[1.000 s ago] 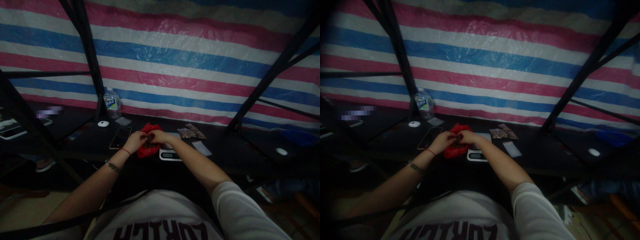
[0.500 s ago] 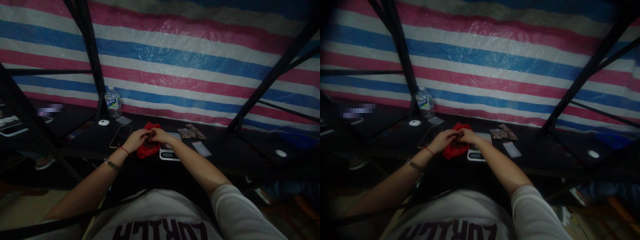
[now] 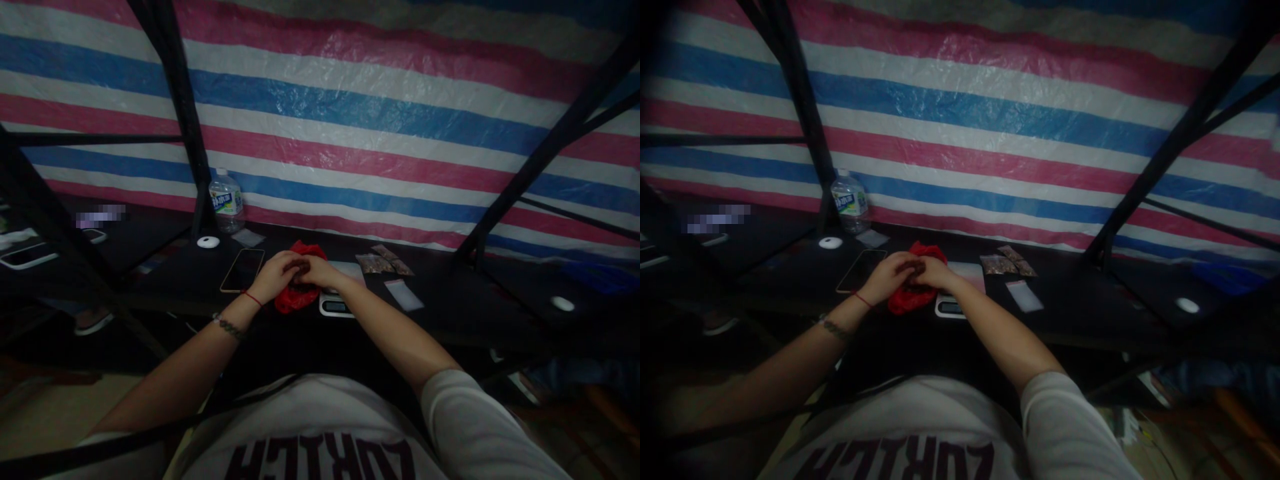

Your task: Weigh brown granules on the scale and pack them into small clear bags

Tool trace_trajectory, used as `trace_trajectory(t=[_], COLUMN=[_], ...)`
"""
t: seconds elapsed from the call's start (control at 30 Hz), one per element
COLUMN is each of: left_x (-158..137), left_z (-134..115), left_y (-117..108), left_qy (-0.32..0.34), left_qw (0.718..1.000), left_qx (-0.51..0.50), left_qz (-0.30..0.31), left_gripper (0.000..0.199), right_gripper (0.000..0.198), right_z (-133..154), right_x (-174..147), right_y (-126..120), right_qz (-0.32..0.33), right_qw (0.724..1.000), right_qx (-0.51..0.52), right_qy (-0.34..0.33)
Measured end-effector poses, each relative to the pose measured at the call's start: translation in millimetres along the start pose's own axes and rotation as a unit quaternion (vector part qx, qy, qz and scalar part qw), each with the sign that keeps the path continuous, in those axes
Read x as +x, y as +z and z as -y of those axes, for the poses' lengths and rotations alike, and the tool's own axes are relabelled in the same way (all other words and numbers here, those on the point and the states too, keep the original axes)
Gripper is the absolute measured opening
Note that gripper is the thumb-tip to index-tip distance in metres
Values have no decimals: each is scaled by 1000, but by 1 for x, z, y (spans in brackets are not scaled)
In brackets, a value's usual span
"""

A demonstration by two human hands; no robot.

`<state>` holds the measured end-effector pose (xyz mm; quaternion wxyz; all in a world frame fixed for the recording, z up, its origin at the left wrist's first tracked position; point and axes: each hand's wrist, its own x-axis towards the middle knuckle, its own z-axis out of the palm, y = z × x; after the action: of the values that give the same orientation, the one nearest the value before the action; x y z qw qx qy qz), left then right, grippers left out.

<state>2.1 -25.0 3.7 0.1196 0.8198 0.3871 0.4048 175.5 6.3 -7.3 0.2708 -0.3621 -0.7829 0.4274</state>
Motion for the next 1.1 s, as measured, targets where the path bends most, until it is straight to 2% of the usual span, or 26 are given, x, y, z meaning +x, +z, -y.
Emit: trace_trajectory(t=[0.1,0.17,0.27,0.37,0.53,0.63,0.77,0.87,0.97,1.03,1.1], left_x=[1,1,1,1,-2,-3,-1,0,0,0,0], left_z=[3,5,3,-5,-12,-10,-9,-10,-12,-14,-14], left_y=[-2,-4,-5,-7,-7,-2,3,4,4,3,3], left_qy=[-42,-86,-137,-153,-73,-39,-36,-37,-39,-42,-41], left_qw=[995,991,988,988,983,970,960,958,955,952,950], left_qx=[-6,-5,-27,-9,84,109,132,140,151,153,154], left_qz=[-89,-105,-70,-26,146,212,243,247,250,261,269], left_gripper=[24,23,19,14,18,21,21,23,25,25,25], right_gripper=[32,34,36,37,35,34,29,30,41,52,47], right_z=[2,2,2,2,4,3,-4,-15,-24,-20,0], right_x=[-1,-3,-7,-13,-35,-56,-84,-97,-103,-104,-109], right_y=[-1,-3,-7,-14,-31,-45,-58,-59,-58,-58,-57], right_qz=[-68,-94,-101,-127,-161,-193,-246,-260,-260,-282,-317], right_qw=[998,996,995,991,979,966,944,926,921,917,908], right_qx=[5,-4,-9,-28,-125,-164,-206,-246,-257,-255,-257], right_qy=[2,4,15,25,30,46,78,124,132,120,96])
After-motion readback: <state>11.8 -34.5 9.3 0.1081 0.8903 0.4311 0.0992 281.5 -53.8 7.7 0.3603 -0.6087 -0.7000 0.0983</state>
